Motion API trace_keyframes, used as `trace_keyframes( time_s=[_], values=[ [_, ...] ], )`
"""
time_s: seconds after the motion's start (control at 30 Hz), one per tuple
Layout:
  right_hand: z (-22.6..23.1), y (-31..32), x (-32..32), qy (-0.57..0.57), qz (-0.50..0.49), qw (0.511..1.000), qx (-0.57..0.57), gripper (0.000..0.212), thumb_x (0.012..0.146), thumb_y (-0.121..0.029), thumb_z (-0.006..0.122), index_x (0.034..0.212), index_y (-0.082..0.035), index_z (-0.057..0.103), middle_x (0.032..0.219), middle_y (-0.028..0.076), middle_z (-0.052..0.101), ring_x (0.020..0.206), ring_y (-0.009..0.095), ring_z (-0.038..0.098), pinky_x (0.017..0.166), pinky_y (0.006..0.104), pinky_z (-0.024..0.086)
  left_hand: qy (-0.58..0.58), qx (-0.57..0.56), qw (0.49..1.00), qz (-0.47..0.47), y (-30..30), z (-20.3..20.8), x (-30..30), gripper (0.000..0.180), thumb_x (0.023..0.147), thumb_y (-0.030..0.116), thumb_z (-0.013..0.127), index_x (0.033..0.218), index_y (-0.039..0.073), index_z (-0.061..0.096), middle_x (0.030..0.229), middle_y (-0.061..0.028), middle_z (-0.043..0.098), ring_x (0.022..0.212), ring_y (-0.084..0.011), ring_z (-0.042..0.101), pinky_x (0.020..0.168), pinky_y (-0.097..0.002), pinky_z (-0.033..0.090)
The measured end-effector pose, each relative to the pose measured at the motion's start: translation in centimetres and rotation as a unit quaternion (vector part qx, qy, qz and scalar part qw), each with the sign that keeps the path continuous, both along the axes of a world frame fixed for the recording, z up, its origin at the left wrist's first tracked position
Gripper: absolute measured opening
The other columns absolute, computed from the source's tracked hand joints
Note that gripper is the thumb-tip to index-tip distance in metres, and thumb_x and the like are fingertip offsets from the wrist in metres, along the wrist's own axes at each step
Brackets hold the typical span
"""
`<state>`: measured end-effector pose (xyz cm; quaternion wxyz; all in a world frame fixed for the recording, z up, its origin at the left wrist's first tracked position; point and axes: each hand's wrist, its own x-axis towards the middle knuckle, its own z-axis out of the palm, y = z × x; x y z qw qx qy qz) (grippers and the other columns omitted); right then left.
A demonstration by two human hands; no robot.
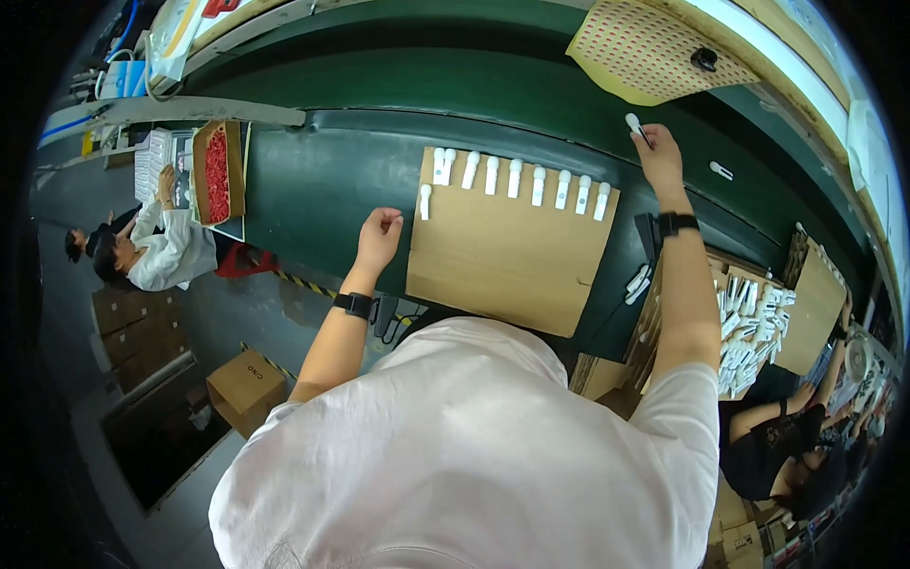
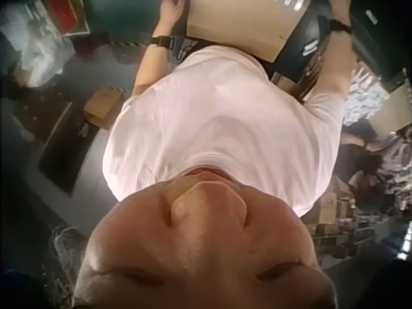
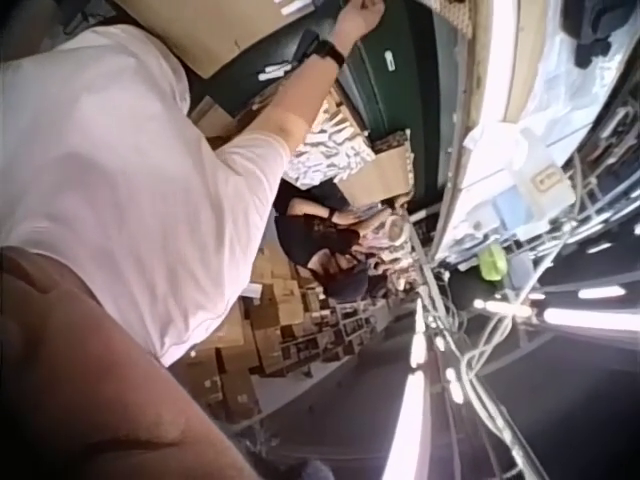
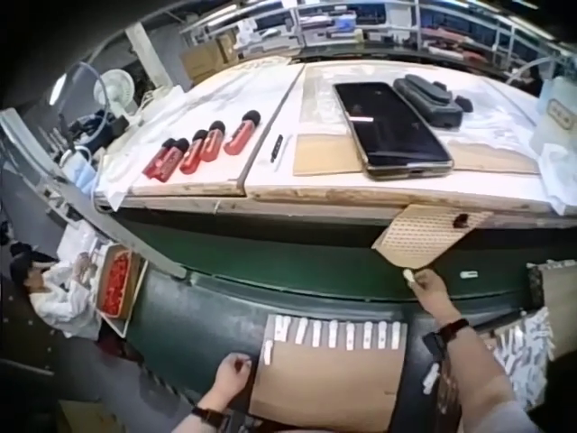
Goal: The person picks up white electronic devices and small white caps, fits a cap onto each device by hand, and places the assembled units onto a cardboard sheet. Once the sheet is full, the person moves it aside and continues the assembly process with a new sheet.
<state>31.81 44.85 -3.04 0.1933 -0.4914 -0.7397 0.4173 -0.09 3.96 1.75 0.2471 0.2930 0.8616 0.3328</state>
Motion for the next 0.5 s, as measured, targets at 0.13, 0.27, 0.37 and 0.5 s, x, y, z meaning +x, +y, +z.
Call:
trace_keyframes(
  time_s=[0.13,0.27,0.37,0.5],
  values=[
    [5.2,-7.4,2.1,0.14,-0.068,0.984,-0.091,0.02,0.088,-0.011,0.066,0.105,-0.001,0.061,0.088,0.001,0.065,0.077,0.007,0.057,0.07,0.0201,0.044,-0.003,0.012,1.0,-0.024,1.2,-0.1,0.0,0.017,0.086,0.011,0.062,0.097,-0.002,0.062,0.084,-0.0146,0.066,0.075,-0.0241,0.065,0.069,-0.0327,0.051],
    [11.6,-17.1,2.2,0.125,-0.088,0.987,-0.057,0.021,0.087,-0.008,0.066,0.106,-0.002,0.062,0.092,0.001,0.064,0.082,0.007,0.056,0.073,0.0207,0.045,-0.008,0.027,0.998,-0.055,2.1,0.9,-0.6,0.017,0.086,0.011,0.062,0.097,-0.002,0.062,0.083,-0.014,0.066,0.075,-0.0232,0.065,0.07,-0.0323,0.051],
    [15.4,-23.5,1.0,0.17,-0.091,0.97,-0.15,0.023,0.085,-0.006,0.067,0.107,-0.003,0.062,0.096,0.001,0.064,0.085,0.007,0.056,0.075,0.0214,0.046,-0.026,0.036,0.995,-0.085,2.8,3.3,-0.3,0.016,0.087,0.011,0.062,0.097,-0.001,0.062,0.083,-0.0111,0.066,0.075,-0.0194,0.063,0.07,-0.0302,0.051],
    [19.9,-29.2,-2.6,0.229,-0.059,0.96,-0.15,0.021,0.085,0.0,0.065,0.106,0.0,0.061,0.094,0.0,0.062,0.084,0.005,0.054,0.072,0.0202,0.044,-0.073,0.077,0.985,-0.138,3.2,10.2,1.4,0.014,0.089,0.009,0.061,0.098,-0.001,0.063,0.084,-0.0054,0.065,0.076,-0.0125,0.06,0.071,-0.0263,0.049]
  ],
)
